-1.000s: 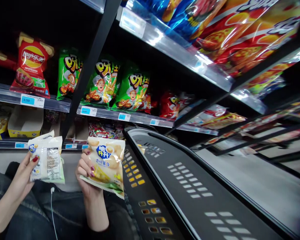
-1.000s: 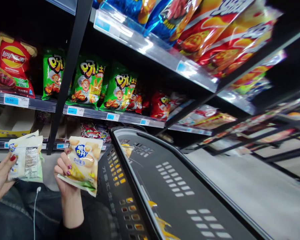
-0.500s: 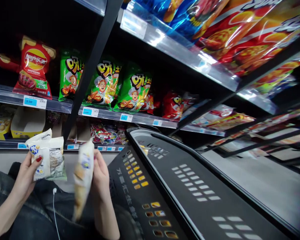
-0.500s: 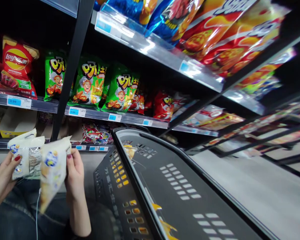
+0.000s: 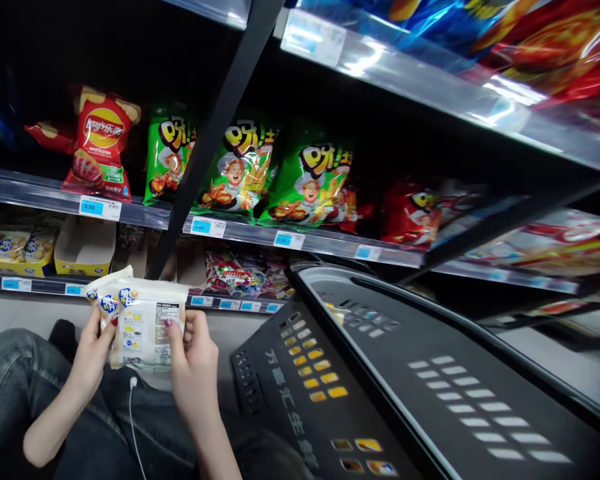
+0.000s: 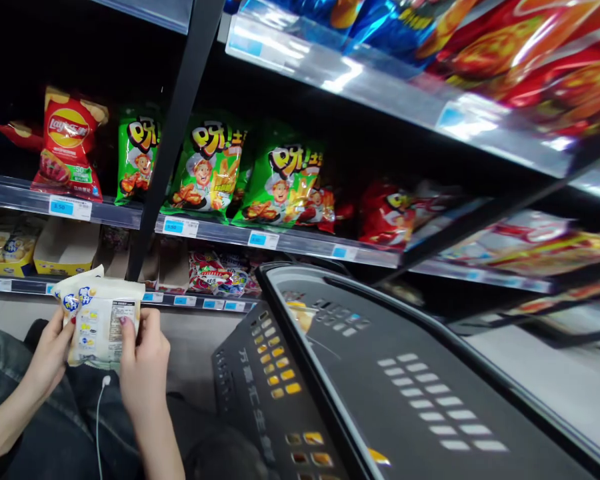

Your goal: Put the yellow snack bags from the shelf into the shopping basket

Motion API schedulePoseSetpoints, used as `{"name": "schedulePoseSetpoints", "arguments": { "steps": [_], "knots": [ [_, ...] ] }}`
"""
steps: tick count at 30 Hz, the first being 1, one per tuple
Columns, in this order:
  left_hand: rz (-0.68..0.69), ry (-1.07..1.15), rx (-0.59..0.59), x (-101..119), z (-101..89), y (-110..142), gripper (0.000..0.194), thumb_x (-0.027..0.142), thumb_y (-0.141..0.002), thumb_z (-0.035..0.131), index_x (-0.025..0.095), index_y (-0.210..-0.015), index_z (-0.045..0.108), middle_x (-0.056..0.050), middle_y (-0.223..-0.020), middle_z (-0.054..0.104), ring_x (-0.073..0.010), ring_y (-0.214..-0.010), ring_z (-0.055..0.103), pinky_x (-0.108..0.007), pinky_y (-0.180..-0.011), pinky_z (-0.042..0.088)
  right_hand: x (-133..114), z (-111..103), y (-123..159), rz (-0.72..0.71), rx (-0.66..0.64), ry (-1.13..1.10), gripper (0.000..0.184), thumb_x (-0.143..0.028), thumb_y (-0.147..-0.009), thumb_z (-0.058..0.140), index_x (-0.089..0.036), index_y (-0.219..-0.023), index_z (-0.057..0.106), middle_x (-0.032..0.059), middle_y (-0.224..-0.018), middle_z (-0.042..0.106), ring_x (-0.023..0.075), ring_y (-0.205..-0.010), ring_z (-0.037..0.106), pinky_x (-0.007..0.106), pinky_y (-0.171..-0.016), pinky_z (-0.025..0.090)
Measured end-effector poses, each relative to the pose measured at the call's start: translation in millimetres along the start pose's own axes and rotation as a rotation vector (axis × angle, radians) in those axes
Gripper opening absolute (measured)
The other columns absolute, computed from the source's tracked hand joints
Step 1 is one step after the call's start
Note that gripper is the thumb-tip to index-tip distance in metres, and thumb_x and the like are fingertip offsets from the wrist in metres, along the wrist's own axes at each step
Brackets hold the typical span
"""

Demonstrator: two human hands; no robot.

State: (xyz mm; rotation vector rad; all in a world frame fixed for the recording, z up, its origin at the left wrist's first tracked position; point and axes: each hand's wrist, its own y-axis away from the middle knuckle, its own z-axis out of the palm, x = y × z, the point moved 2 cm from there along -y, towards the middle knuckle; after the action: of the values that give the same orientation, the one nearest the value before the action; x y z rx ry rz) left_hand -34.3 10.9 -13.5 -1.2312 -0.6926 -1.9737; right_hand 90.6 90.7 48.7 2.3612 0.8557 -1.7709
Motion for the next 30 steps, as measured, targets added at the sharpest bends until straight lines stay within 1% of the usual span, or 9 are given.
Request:
{"name": "schedulePoseSetpoints", "arguments": {
  "steps": [3, 5, 8, 10, 13, 17, 20, 26, 30],
  "knots": [
    [-0.077, 0.100, 0.019, 2.9, 1.7, 2.5, 0.058, 0.043, -0.070, 0.065, 0.022, -0.121, 0.050, -0.007, -0.119, 0.060, -0.0243, -0.108, 0.056, -0.032, -0.086, 0.048, 5.6, 7.7, 0.0, 0.007, -0.007, 0.025, 0.017, -0.036, -0.086, 0.044, -0.022, -0.078, 0.043, 0.0001, -0.066, 0.057, 0.0136, -0.056, 0.052, 0.023, -0.051, 0.039],
    [-0.083, 0.119, 0.015, 4.6, 1.5, 3.7, 0.060, 0.044, -0.067, 0.067, 0.021, -0.120, 0.050, -0.008, -0.119, 0.060, -0.0253, -0.108, 0.056, -0.033, -0.087, 0.048, 8.7, 10.1, -0.2, 0.009, -0.004, 0.042, 0.016, -0.036, -0.086, 0.044, -0.022, -0.077, 0.043, -0.0014, -0.063, 0.054, 0.0131, -0.053, 0.050, 0.023, -0.051, 0.039],
    [-0.077, 0.111, -0.071, 7.5, 2.8, 5.1, 0.067, 0.035, -0.058, 0.076, 0.019, -0.118, 0.050, -0.010, -0.115, 0.063, -0.0284, -0.105, 0.058, -0.034, -0.084, 0.050, 10.7, 11.4, -0.3, 0.010, 0.004, 0.051, 0.016, -0.035, -0.085, 0.045, -0.021, -0.077, 0.043, -0.0022, -0.061, 0.052, 0.0127, -0.053, 0.050, 0.022, -0.050, 0.038],
    [-0.094, 0.113, -0.094, 10.1, 4.3, 5.8, 0.070, 0.028, -0.053, 0.079, 0.017, -0.115, 0.050, -0.011, -0.111, 0.065, -0.0301, -0.101, 0.060, -0.034, -0.081, 0.052, 10.9, 11.1, -1.2, 0.025, -0.011, 0.023, 0.018, -0.036, -0.085, 0.046, -0.021, -0.076, 0.044, -0.0025, -0.060, 0.052, 0.0122, -0.052, 0.049, 0.021, -0.048, 0.038],
    [-0.103, 0.123, -0.070, 14.2, 5.6, 6.0, 0.063, 0.026, -0.056, 0.078, 0.016, -0.112, 0.051, -0.010, -0.104, 0.067, -0.0297, -0.096, 0.062, -0.033, -0.077, 0.054, 10.8, 10.4, -4.4, 0.070, -0.140, -0.138, 0.020, -0.038, -0.084, 0.047, -0.020, -0.077, 0.048, -0.0014, -0.064, 0.056, 0.0129, -0.056, 0.053, 0.021, -0.050, 0.042],
    [-0.054, 0.108, -0.055, 15.9, 4.7, 5.4, 0.056, 0.025, -0.060, 0.075, 0.018, -0.110, 0.051, -0.007, -0.102, 0.068, -0.0275, -0.093, 0.064, -0.033, -0.076, 0.054, 11.5, 10.8, -7.9, 0.153, -0.373, -0.353, 0.019, -0.035, -0.078, 0.057, -0.019, -0.087, 0.056, 0.0029, -0.085, 0.066, 0.0192, -0.077, 0.062, 0.029, -0.067, 0.050],
    [-0.036, 0.104, -0.029, 14.7, 3.4, 5.2, 0.054, 0.024, -0.061, 0.075, 0.019, -0.109, 0.051, -0.006, -0.102, 0.067, -0.0270, -0.093, 0.064, -0.033, -0.076, 0.054, 12.7, 12.0, -8.1, 0.183, -0.405, -0.384, 0.019, -0.032, -0.076, 0.060, -0.018, -0.090, 0.060, 0.0037, -0.089, 0.068, 0.0224, -0.083, 0.063, 0.033, -0.072, 0.051],
    [-0.014, 0.092, -0.035, 13.6, 2.9, 6.0, 0.052, 0.024, -0.062, 0.074, 0.020, -0.109, 0.051, -0.005, -0.101, 0.067, -0.0248, -0.091, 0.064, -0.031, -0.075, 0.053, 14.4, 13.8, -8.2, 0.205, -0.401, -0.454, 0.022, -0.029, -0.075, 0.062, -0.017, -0.093, 0.061, 0.0037, -0.089, 0.069, 0.0218, -0.082, 0.064, 0.032, -0.071, 0.051],
    [0.088, 0.071, -0.035, 13.9, -2.5, 6.6, 0.056, 0.023, -0.055, 0.076, 0.020, -0.106, 0.052, -0.004, -0.097, 0.067, -0.0253, -0.088, 0.064, -0.031, -0.075, 0.052, 12.4, 10.1, -9.1, 0.237, -0.488, -0.567, 0.030, -0.023, -0.068, 0.068, -0.017, -0.096, 0.061, 0.0033, -0.092, 0.069, 0.0202, -0.082, 0.065, 0.032, -0.075, 0.051]
  ]
}}
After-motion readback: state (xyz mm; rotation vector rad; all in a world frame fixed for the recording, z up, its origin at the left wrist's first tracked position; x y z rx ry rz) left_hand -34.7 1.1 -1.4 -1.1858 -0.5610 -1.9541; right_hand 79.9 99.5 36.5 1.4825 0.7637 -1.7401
